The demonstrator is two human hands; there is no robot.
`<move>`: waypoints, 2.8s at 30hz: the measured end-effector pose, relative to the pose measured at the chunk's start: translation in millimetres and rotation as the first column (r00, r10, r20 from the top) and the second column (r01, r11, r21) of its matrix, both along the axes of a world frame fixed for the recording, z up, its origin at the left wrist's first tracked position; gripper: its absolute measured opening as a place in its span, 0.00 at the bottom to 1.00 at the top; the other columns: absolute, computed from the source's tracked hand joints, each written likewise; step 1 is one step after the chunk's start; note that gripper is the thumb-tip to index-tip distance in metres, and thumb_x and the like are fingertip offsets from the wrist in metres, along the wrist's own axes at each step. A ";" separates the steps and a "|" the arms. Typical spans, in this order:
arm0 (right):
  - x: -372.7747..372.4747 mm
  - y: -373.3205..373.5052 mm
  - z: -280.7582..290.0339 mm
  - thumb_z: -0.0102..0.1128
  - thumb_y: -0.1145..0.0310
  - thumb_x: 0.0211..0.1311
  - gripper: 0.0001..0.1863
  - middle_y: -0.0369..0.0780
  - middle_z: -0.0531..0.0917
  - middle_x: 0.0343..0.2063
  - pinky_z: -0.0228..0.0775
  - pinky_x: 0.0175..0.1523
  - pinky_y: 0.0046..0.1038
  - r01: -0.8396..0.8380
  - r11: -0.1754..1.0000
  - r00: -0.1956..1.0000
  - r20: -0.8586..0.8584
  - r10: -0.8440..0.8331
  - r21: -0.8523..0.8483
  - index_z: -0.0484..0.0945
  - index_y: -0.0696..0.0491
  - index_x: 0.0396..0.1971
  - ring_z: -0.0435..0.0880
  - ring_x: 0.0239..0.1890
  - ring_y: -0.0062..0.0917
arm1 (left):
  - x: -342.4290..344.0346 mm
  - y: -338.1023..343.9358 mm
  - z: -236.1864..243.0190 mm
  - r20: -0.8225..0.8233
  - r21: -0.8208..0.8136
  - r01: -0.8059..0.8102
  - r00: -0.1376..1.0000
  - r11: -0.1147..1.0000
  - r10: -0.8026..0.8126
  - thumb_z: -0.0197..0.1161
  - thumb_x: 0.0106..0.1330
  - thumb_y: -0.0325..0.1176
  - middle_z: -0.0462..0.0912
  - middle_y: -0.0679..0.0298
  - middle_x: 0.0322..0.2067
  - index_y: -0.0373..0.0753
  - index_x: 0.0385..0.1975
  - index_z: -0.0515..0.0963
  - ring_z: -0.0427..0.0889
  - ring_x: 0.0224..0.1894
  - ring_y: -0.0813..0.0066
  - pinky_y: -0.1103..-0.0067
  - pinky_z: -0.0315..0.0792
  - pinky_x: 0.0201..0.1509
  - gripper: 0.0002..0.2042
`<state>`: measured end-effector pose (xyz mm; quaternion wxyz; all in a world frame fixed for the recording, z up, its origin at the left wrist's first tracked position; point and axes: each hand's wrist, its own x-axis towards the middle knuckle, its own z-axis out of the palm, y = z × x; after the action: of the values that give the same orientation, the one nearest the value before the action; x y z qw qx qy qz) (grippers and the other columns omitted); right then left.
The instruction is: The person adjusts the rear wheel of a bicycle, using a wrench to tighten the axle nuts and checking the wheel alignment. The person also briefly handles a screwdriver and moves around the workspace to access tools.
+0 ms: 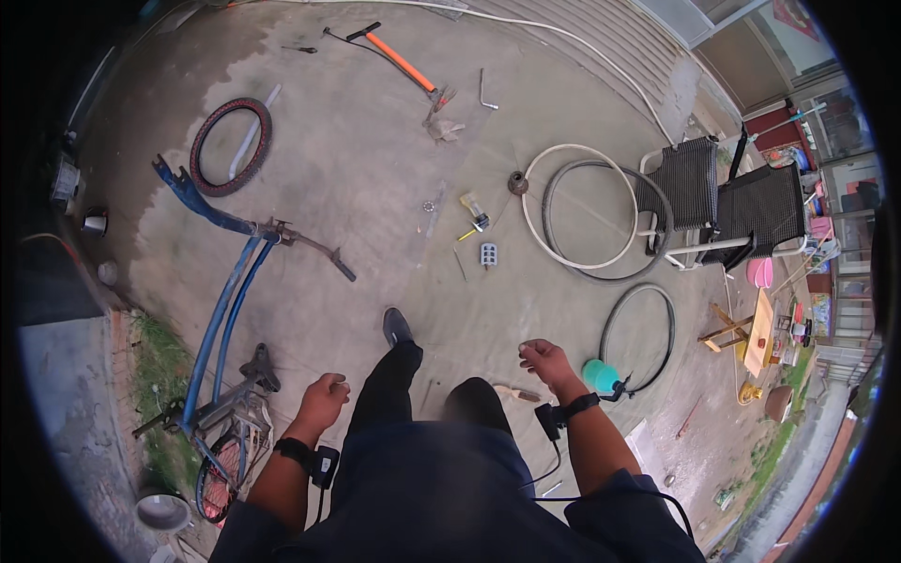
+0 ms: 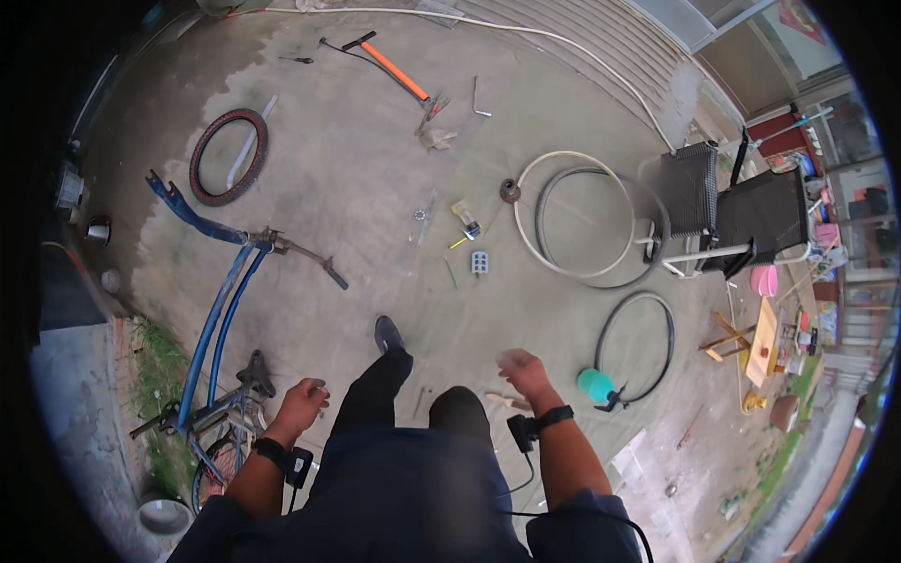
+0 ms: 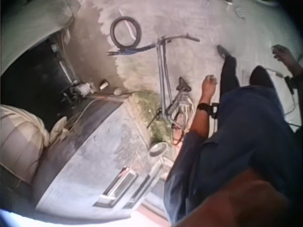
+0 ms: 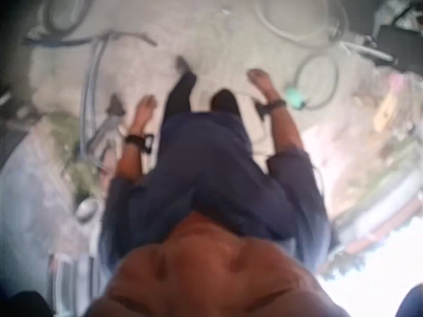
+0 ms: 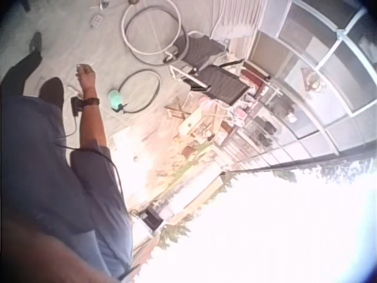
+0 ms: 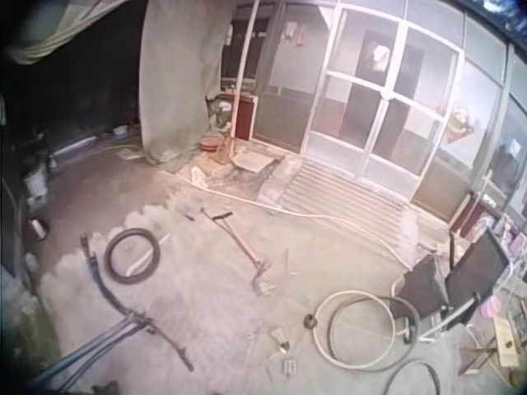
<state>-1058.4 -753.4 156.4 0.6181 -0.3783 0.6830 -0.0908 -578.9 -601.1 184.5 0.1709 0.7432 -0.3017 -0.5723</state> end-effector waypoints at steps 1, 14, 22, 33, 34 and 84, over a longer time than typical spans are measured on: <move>10.8 -23.9 -20.9 0.66 0.57 0.67 0.18 0.37 0.86 0.37 0.77 0.43 0.27 -0.083 0.996 0.996 0.011 0.083 -0.022 0.82 0.56 0.47 0.85 0.37 0.23 | 4.1 -7.9 -3.8 0.002 0.042 -0.027 1.000 0.999 0.027 0.60 0.70 0.37 0.88 0.51 0.38 0.28 0.52 0.77 0.89 0.38 0.66 0.73 0.80 0.46 0.19; 177.3 -322.9 -271.8 0.68 0.56 0.62 0.26 0.43 0.87 0.44 0.77 0.53 0.35 -0.634 0.763 0.759 -0.289 0.583 -0.125 0.78 0.51 0.57 0.86 0.47 0.34 | 18.5 -1.3 -149.3 0.243 0.404 -0.580 0.813 0.707 0.529 0.57 0.70 0.31 0.86 0.59 0.35 0.36 0.50 0.76 0.86 0.32 0.73 0.78 0.76 0.33 0.12; 241.1 -382.6 -436.0 0.70 0.56 0.59 0.34 0.47 0.78 0.55 0.76 0.58 0.40 -0.773 0.619 0.597 -0.495 0.632 -0.141 0.69 0.49 0.63 0.81 0.56 0.42 | -1.3 -9.7 -249.6 0.258 0.512 -0.615 0.776 0.600 0.576 0.57 0.74 0.40 0.86 0.56 0.37 0.35 0.51 0.76 0.87 0.33 0.70 0.77 0.77 0.34 0.15; 282.5 -408.3 -538.2 0.73 0.58 0.54 0.28 0.49 0.78 0.53 0.76 0.55 0.45 -0.878 0.472 0.399 -0.668 0.628 -0.080 0.72 0.49 0.52 0.82 0.51 0.47 | 0.9 51.6 -284.6 0.332 0.500 -0.777 0.581 0.383 0.743 0.57 0.73 0.38 0.86 0.55 0.38 0.33 0.52 0.76 0.87 0.33 0.69 0.77 0.78 0.35 0.16; 274.6 -410.1 -545.8 0.71 0.59 0.54 0.26 0.49 0.81 0.48 0.76 0.54 0.45 -0.892 0.430 0.403 -0.673 0.620 -0.137 0.74 0.50 0.51 0.82 0.51 0.45 | 1.5 47.9 -287.4 0.337 0.505 -0.776 0.580 0.378 0.741 0.57 0.73 0.38 0.86 0.55 0.39 0.33 0.52 0.76 0.87 0.33 0.69 0.77 0.78 0.35 0.16; 613.5 81.5 90.7 0.57 0.57 0.74 0.13 0.34 0.80 0.27 0.71 0.28 0.23 -0.970 -0.181 -0.174 0.053 0.983 0.160 0.78 0.51 0.42 0.81 0.23 0.22 | -191.9 350.7 120.5 -0.241 0.174 -0.776 -0.631 -0.607 0.737 0.62 0.61 0.23 0.85 0.62 0.36 0.37 0.38 0.78 0.87 0.40 0.70 0.76 0.80 0.42 0.07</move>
<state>-444.9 -671.8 247.0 0.4608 -0.7236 0.1808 0.4811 -770.8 -250.4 305.0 0.6773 0.4962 0.5173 -0.1658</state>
